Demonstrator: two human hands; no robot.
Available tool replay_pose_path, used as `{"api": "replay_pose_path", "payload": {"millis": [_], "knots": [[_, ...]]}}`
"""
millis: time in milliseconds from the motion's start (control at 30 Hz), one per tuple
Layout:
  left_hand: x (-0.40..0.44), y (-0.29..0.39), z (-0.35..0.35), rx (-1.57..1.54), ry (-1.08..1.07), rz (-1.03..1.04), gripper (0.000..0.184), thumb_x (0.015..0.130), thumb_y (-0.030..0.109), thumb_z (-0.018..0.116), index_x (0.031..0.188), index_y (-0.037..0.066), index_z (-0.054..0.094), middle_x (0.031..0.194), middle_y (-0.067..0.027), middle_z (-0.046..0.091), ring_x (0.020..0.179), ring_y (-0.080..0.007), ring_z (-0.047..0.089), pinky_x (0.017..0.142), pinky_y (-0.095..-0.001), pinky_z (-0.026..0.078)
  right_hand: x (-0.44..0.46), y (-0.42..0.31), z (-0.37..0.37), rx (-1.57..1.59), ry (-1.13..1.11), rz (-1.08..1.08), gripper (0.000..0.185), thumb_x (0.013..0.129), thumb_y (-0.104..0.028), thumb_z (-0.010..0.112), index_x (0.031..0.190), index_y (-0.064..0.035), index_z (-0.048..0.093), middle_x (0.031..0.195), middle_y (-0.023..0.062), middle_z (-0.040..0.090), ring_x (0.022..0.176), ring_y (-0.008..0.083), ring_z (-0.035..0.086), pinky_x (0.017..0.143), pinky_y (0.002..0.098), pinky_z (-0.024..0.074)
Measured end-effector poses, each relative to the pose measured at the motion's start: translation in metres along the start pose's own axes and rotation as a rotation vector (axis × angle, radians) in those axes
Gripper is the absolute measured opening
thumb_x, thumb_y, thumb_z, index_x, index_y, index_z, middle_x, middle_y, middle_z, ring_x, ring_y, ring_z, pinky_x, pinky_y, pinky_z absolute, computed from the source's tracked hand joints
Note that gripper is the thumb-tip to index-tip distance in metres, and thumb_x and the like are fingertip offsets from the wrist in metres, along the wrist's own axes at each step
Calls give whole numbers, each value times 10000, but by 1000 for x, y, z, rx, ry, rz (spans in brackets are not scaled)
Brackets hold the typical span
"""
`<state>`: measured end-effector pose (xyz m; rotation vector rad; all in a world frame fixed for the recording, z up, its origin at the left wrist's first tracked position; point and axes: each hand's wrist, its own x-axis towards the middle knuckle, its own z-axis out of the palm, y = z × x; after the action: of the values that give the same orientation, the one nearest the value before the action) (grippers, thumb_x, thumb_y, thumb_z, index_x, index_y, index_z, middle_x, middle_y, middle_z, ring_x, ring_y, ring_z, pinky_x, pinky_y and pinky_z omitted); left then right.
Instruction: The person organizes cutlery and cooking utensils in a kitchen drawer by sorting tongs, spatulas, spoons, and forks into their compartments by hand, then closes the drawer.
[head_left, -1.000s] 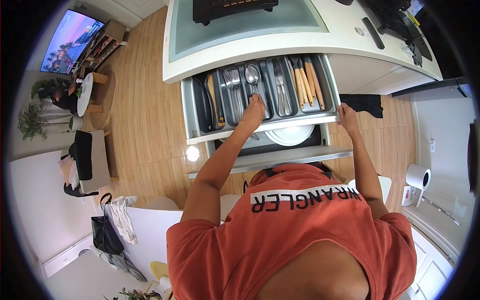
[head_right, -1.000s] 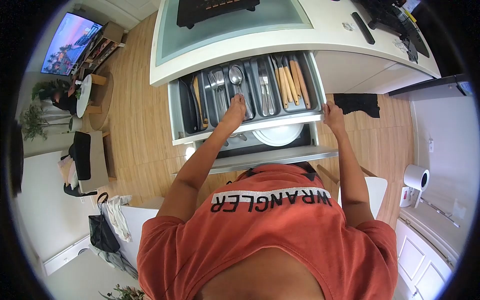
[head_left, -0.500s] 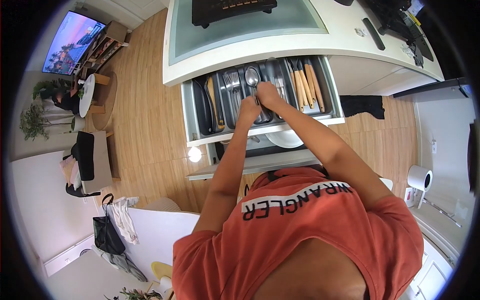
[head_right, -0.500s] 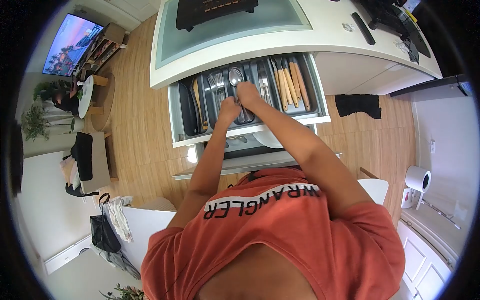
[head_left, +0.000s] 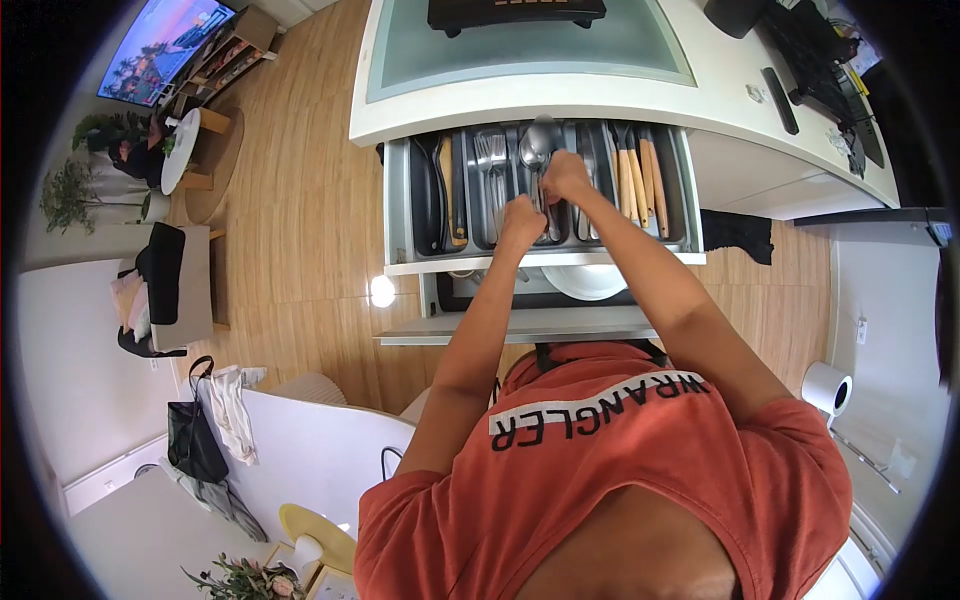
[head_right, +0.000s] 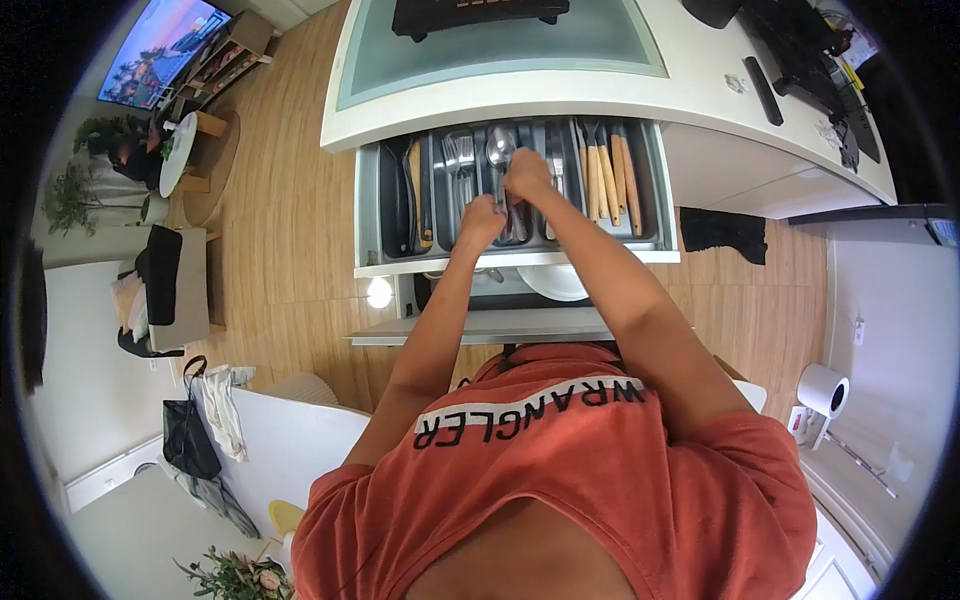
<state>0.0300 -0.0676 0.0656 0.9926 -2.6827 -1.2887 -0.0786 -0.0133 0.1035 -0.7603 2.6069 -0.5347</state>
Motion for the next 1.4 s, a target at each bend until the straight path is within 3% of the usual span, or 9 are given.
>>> {"api": "replay_pose_path", "payload": {"millis": [100, 133, 600, 800, 933, 1100, 1200, 1300, 1400], "knots": [[-1, 3, -1, 35, -10, -17, 160, 646, 59, 510, 740, -60, 561, 746, -268, 569, 782, -393, 561, 676, -403, 433, 7, 16, 0, 392, -226, 173, 171, 613, -84, 659, 646, 74, 602, 628, 184, 612, 566, 247, 632, 579, 305, 515], [-1, 3, -1, 37, -13, -2, 164, 655, 63, 514, 749, -61, 564, 759, -266, 572, 789, -391, 562, 679, -402, 434, 7, 18, 2, 402, -255, 145, 203, 568, -78, 663, 700, 70, 619, 715, 230, 603, 750, 341, 611, 675, 367, 502], [1, 13, 15, 143, 72, 144, 185, 685, -13, 536, 841, -109, 513, 776, -281, 571, 773, -398, 569, 695, -422, 461, 22, 25, 41, 169, -152, -90, 171, 638, -102, 637, 695, 59, 621, 756, 250, 593, 806, 329, 599, 701, 367, 486], [14, 23, 4, 214, 105, 219, 264, 760, -25, 439, 1015, -87, 465, 933, -284, 534, 852, -409, 539, 754, -437, 439, -2, 50, -1, 664, -135, -22, 117, 780, -41, 542, 735, 45, 609, 610, 81, 585, 583, 117, 597, 504, 246, 498], [61, 18, -3, 220, 277, 544, 325, 758, -37, 435, 1082, -58, 451, 1030, -272, 485, 934, -409, 489, 809, -426, 413, -20, 64, -15, 856, -98, 45, 116, 802, -33, 526, 858, 52, 582, 682, 80, 588, 547, 132, 583, 491, 236, 507], [100, 23, -5, 377, 122, 418, 554, 658, 212, 700, 1096, -38, 472, 1031, -242, 513, 973, -415, 464, 848, -413, 402, -44, 57, -16, 915, -65, 73, 138, 814, -16, 489, 867, 78, 575, 671, 87, 584, 532, 141, 587, 468, 226, 501], [110, 24, -10, 417, 49, 445, 612, 596, 261, 745, 1076, -31, 501, 1011, -251, 532, 978, -397, 487, 841, -410, 413, -49, 39, 0, 827, -244, -21, 148, 782, 21, 479, 871, 93, 572, 659, 119, 581, 515, 182, 611, 464, 263, 503], [110, 32, -13, 439, 15, 443, 590, 556, 255, 767, 1024, -22, 538, 1000, -257, 542, 970, -364, 517, 830, -395, 426, -49, 18, 16, -14, -77, -237, 117, 747, 36, 488, 843, 96, 517, 729, 248, 584, 702, 348, 610, 616, 380, 503], [114, 33, -14, 500, 22, 421, 598, 538, 241, 775, 1032, -3, 544, 1003, -237, 549, 961, -350, 525, 832, -382, 429, -39, 11, 48, 80, -27, -142, 161, 745, 42, 476, 900, 81, 459, 807, 289, 571, 804, 387, 580, 692, 415, 482]]}}
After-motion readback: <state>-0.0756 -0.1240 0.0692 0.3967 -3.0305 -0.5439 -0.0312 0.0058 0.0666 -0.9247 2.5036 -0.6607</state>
